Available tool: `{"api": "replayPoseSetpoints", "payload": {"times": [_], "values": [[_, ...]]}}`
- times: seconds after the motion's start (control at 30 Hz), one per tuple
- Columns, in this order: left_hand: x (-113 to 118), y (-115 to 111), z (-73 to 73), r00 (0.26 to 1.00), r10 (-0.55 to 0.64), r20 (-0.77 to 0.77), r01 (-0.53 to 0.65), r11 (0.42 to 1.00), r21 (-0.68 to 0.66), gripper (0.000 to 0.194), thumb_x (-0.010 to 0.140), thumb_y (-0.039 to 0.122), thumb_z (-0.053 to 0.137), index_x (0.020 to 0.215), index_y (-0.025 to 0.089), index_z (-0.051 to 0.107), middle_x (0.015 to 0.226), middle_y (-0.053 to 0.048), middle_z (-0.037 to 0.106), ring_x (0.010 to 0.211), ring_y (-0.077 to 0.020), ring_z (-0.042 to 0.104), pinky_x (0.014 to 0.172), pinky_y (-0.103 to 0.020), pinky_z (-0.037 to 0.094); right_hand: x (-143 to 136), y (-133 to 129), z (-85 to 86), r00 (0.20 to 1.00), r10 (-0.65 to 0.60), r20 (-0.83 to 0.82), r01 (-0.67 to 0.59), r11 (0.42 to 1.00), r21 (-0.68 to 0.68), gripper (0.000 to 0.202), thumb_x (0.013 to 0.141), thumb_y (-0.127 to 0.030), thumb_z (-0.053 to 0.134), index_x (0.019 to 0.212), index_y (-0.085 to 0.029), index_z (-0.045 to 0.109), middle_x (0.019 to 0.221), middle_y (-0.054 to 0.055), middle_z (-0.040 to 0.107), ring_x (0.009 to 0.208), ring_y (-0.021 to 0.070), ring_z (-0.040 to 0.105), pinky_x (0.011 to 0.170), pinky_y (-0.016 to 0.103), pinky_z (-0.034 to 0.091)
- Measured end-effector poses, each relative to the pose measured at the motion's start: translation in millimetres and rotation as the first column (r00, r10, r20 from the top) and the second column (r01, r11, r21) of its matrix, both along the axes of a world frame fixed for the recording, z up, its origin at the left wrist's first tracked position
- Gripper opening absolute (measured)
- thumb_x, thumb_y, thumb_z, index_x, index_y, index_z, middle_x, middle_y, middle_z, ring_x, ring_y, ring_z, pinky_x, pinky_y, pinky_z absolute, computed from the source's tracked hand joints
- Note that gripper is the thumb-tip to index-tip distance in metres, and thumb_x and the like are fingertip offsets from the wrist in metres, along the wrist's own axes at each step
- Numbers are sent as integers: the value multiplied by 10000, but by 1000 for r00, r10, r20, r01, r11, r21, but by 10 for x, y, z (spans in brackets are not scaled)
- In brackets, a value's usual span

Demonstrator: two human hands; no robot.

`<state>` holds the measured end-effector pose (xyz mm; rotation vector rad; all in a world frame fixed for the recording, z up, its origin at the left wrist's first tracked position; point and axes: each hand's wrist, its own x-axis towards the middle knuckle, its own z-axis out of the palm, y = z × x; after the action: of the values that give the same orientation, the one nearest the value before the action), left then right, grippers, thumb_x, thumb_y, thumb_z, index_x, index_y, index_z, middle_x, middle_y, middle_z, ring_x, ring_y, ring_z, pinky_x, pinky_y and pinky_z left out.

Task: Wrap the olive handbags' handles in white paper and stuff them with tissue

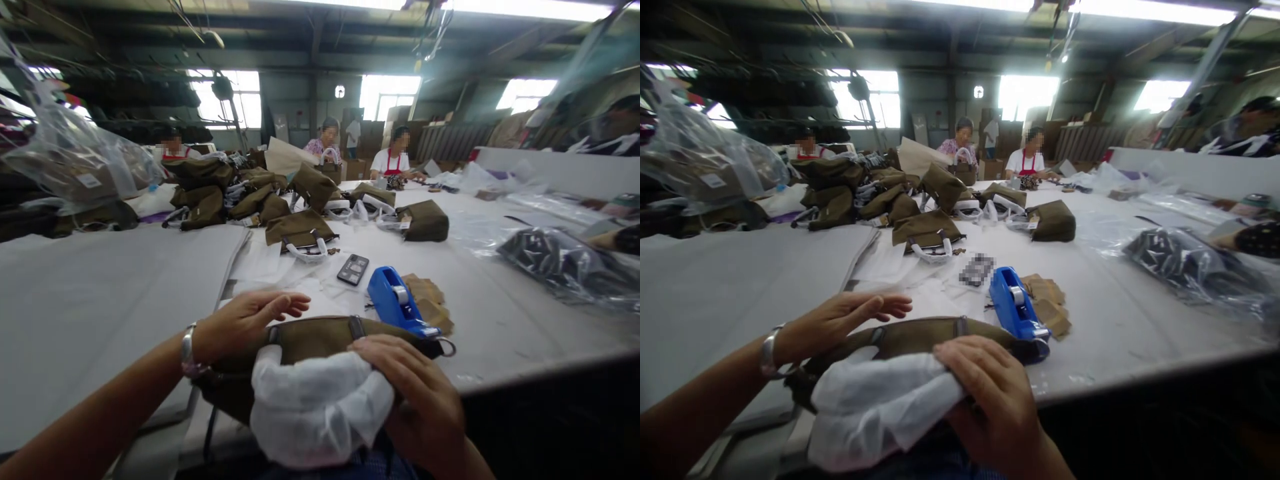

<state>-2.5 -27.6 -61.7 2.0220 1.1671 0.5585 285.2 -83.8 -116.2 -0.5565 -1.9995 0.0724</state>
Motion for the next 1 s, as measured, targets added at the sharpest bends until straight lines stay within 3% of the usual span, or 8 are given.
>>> {"api": "replayPoseSetpoints", "payload": {"times": [0.13,0.37,0.47,0.63,0.8,0.9,0.93,1.0], "values": [[273,165,-26,972,-117,-204,145,981,127,384,989,376,520,1284,207,700,1334,-84,705,1182,-250,680,1038,-376,519,20,-50,-52,991,126,-54,-124,991,44,295,1002,-214,549,1284,-146,606,996,84,794,979,201,749,905,342,603],[748,439,-254,852,-392,-347,403,914,-42,490,1002,385,489,1443,190,574,1462,-116,608,1343,-278,579,1160,-396,411,24,-67,-105,999,-2,-50,7,994,111,286,1002,-160,522,1266,-129,627,1035,102,795,1080,190,723,941,319,594],[708,501,-91,891,-380,-250,367,925,-100,460,1001,444,492,1343,185,659,1375,-102,678,1261,-261,637,1108,-357,459,1,25,-147,990,-102,-92,105,994,32,344,974,-119,531,1307,-144,614,1149,112,760,1156,203,682,1003,348,566],[338,311,475,982,-189,-7,184,964,-192,721,962,745,365,1156,172,758,1145,-81,773,1052,-251,713,928,-293,556,-77,250,-214,910,-343,-234,303,933,-192,285,944,-193,684,1227,-222,670,1104,61,734,1052,183,688,956,301,562],[161,82,671,969,-225,106,240,958,-156,814,871,810,477,1286,139,678,985,-95,760,827,-236,709,703,-272,581,-200,475,-164,910,-289,-296,222,945,-240,192,941,-204,682,1130,-240,692,994,22,745,918,160,720,832,236,577],[184,39,556,1000,22,-10,-20,993,112,748,884,666,623,1477,226,509,1139,-90,724,870,-238,709,699,-295,590,-254,560,-118,910,-245,-334,162,952,-258,175,929,-200,686,1101,-229,698,980,24,762,876,168,734,787,231,582],[201,14,495,987,153,-42,-134,945,299,721,899,622,632,1502,259,474,1217,-95,700,925,-253,708,759,-334,600,-264,579,-109,907,-246,-343,152,948,-279,164,928,-198,685,1088,-228,703,962,20,766,847,164,734,768,228,580],[241,-70,349,931,365,-33,-246,690,680,643,915,537,657,1494,320,481,1303,-91,665,1038,-289,689,905,-424,583,-275,602,-103,902,-250,-353,134,937,-322,144,928,-197,685,1064,-230,718,929,11,772,797,157,730,739,225,574]]}}
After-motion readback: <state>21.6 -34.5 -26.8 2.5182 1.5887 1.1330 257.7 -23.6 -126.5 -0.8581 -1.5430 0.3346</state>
